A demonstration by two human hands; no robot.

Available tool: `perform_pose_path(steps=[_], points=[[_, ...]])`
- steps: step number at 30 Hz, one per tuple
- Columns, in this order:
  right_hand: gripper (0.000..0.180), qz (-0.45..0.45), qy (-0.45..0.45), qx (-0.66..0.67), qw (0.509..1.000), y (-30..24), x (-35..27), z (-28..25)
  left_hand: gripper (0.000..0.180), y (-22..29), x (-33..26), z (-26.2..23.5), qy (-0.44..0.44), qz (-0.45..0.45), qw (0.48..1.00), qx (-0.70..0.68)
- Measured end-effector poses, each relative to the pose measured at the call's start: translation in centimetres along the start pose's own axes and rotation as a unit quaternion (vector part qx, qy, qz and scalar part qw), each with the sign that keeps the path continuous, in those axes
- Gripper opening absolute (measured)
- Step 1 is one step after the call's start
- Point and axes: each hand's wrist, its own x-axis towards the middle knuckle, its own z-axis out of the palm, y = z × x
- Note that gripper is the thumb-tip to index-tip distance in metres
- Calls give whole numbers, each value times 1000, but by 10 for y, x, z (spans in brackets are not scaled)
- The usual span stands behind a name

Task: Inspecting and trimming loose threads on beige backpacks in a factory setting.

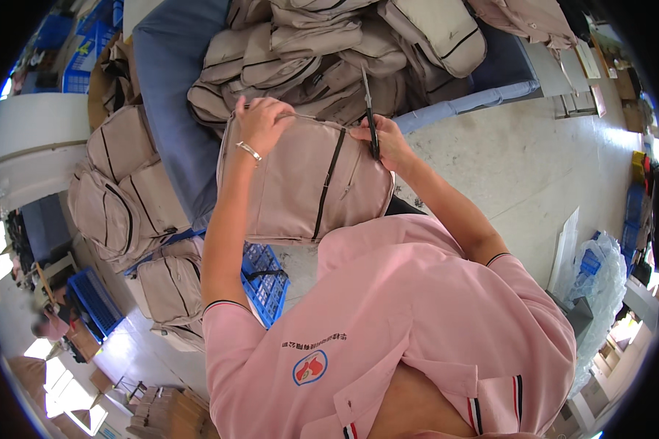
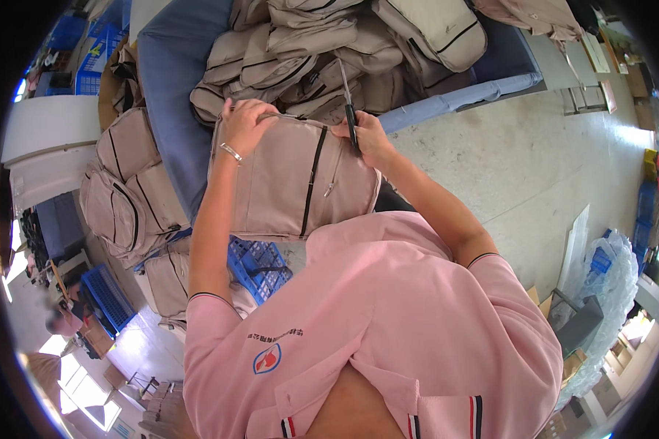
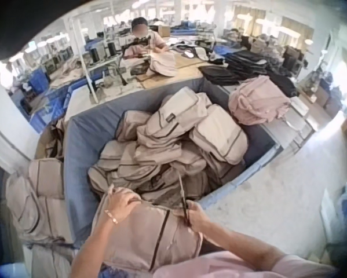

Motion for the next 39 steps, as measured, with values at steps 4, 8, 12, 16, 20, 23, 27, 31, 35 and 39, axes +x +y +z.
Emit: perform_pose_path(steps=[4, 8, 12, 16, 20, 23, 27, 31, 35, 39], points=[[35, -123, -30, -342, 931, -20, -5, 2, 12, -5, -13, -7, 0, -46, 998, -33], [60, -252, -80, -583, 769, -37, -9, -9, 11, -6, -15, -4, 10, -61, 996, -69], [60, -330, -89, -650, 679, -37, -9, -24, 10, -7, -14, -7, 12, -55, 995, -82], [67, -292, -135, -683, 656, -42, -2, -22, 10, -5, -13, -5, 14, -53, 995, -78], [65, -285, -143, -699, 641, -43, 3, -10, 10, -5, -14, -4, 24, -45, 996, -77], [62, -285, -145, -710, 628, -42, 4, -8, 10, -5, -15, -3, 23, -46, 997, -66], [58, -286, -135, -728, 608, -38, 3, -10, 10, -8, -13, -2, 23, -47, 996, -69], [56, -296, -140, -697, 638, -31, 1, -14, 9, -10, -12, -1, 24, -45, 995, -83], [58, -307, -137, -699, 631, -25, 1, -15, 8, -10, -12, -2, 32, -39, 995, -85], [60, -312, -124, -697, 634, -22, 1, -16, 8, -7, -10, -6, 16, -42, 995, -86]])
